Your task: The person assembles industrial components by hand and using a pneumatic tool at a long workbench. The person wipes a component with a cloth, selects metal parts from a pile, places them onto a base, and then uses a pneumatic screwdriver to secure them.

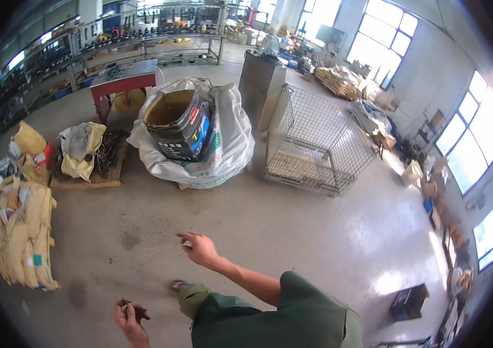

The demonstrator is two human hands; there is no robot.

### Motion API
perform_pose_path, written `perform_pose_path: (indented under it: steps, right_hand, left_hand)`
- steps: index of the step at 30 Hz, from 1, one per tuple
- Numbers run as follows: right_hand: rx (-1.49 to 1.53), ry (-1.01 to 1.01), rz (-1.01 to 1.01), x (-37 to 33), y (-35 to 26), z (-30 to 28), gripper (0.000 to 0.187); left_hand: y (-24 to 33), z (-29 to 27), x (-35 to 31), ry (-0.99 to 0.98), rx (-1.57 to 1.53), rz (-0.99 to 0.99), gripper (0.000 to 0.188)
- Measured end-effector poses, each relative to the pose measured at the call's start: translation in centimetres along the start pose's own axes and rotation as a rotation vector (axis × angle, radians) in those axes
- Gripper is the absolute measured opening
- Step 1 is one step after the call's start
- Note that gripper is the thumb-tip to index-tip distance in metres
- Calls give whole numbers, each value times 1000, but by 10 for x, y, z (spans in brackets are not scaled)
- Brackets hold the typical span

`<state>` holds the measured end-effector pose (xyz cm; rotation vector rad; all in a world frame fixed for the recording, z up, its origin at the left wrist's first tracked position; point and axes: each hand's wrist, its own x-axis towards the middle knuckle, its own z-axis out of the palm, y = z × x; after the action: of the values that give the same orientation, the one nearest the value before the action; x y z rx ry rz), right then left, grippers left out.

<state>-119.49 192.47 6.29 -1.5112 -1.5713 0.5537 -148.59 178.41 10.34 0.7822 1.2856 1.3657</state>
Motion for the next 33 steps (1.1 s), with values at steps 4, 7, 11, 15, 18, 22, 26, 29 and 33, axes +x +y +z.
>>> perform_pose_path:
  steps: [4, 7, 11, 15, 18, 22, 26, 29, 33]
  right_hand:
    - [-249, -244, 383, 3, 18, 95, 21]
    - [-301, -431, 380, 32, -30, 227, 21]
    - [-253, -760, 37, 84, -180, 436, 19]
    - [-224, -1078, -308, 112, -295, 640, 27]
    - [-118, -1105, -651, 110, -357, 796, 26]
    - [-56, -1256, -793, 70, -468, 965, 25]
    - [-353, -1478, -743, 10, -489, 1086, 27]
    - [-619, -1609, -822, 1, -511, 1161, 31]
    - [-710, -1713, -604, 20, -477, 1311, 31]
  left_hand:
    - [-97, -169, 143, 45, 206, -84, 13]
    - [-212, -356, 170, 202, 410, -398, 14]
    - [-255, -540, 47, 652, 187, -1051, 16]
    - [-227, -666, -86, 1129, -357, -1097, 17]
    - [-227, -706, -149, 1546, -513, -880, 13]
    - [-234, -723, -106, 1644, -626, -848, 16]
    - [-227, -772, -24, 1547, -804, -814, 22]
    - [-190, -845, 40, 1541, -887, -773, 28]
    - [-141, -996, 78, 1543, -801, -671, 26]
